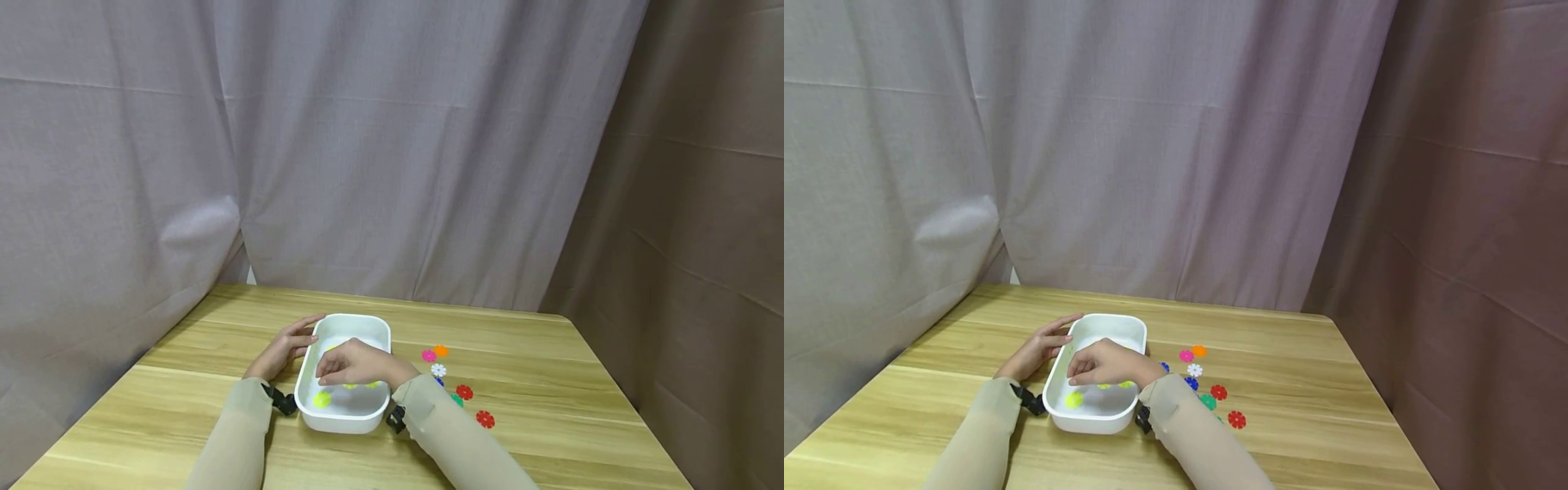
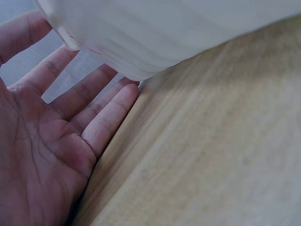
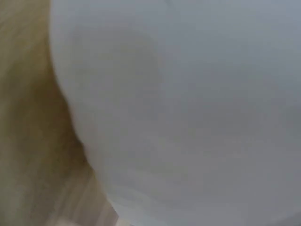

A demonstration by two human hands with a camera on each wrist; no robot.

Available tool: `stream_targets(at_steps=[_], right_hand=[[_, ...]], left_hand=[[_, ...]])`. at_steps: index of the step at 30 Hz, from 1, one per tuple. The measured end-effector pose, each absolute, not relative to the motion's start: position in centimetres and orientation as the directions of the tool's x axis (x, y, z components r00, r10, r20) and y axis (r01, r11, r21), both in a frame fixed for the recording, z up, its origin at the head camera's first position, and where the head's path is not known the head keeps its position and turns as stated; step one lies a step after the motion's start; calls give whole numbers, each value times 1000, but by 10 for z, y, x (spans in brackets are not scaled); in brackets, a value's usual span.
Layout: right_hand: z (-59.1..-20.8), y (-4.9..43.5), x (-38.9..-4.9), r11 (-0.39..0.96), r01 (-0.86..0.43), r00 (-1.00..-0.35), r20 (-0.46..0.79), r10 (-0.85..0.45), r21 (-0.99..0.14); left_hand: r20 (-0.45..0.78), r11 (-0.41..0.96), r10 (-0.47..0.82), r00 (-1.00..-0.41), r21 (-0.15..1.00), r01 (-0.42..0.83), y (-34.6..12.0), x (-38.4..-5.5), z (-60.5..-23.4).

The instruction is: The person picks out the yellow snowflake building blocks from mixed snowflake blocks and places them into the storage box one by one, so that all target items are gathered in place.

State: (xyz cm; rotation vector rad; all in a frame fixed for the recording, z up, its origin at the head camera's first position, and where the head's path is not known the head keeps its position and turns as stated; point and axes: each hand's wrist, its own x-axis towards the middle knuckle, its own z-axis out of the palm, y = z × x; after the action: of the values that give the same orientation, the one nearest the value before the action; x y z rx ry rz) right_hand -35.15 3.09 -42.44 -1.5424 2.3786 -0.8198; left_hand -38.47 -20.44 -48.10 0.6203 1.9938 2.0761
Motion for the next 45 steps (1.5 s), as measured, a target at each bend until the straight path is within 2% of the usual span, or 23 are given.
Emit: stream_targets(at_steps=[6,12,23,37,41,45], right_hand=[[-415,37,-349,296,-812,-422,157,-893,-503],[-403,51,-343,274,-813,-419,189,-888,-514],[-393,87,-336,301,-728,-517,205,-831,-615],[-389,127,-332,383,-667,-617,187,-764,-639],[-386,138,-329,403,-639,-642,166,-749,-655],[-386,152,-330,401,-654,-636,179,-751,-642]], left_hand=[[148,-56,412,-899,989,137,-203,-385,-480],[137,-40,405,-904,990,132,-202,-385,-479],[139,-68,412,-901,990,122,-201,-385,-479],[157,-82,410,-899,987,135,-205,-385,-479],[151,-81,405,-902,988,129,-206,-384,-478],[143,-83,399,-906,989,119,-206,-384,-478]])
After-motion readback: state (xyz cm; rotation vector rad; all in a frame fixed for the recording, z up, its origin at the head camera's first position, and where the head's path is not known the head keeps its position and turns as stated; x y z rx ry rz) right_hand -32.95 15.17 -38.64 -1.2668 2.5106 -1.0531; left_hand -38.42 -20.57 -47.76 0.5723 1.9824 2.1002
